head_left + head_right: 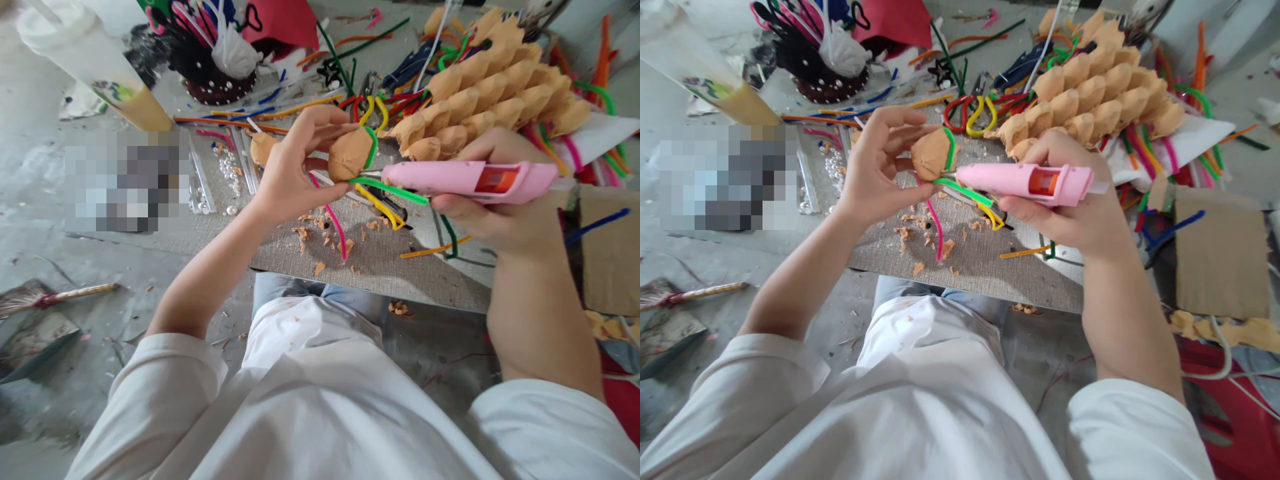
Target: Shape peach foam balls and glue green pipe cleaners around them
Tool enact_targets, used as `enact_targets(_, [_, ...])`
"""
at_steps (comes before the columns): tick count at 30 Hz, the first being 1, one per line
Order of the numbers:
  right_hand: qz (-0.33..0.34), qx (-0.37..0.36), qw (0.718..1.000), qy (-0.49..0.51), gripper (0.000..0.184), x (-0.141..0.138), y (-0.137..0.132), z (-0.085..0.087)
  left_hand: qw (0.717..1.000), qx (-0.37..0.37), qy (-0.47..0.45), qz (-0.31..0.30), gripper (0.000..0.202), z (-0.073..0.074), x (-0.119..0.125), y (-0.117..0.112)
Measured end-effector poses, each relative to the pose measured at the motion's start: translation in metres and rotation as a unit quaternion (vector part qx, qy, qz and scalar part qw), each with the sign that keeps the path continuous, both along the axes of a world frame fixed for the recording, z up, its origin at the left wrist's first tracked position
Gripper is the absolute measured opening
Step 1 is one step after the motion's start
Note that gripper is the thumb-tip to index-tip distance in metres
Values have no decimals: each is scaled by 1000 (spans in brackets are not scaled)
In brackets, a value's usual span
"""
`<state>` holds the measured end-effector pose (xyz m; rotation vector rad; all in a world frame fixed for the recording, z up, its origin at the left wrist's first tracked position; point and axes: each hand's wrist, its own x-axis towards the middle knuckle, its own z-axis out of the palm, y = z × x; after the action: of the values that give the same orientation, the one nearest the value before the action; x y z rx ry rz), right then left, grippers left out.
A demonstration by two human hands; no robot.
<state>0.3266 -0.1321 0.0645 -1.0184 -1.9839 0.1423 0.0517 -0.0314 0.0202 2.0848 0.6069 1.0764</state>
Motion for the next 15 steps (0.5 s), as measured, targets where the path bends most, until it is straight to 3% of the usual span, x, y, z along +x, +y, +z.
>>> enact_targets(15, [2, 37, 999, 4, 31, 2, 0, -1, 1000, -14, -6, 3, 80, 2, 1, -3])
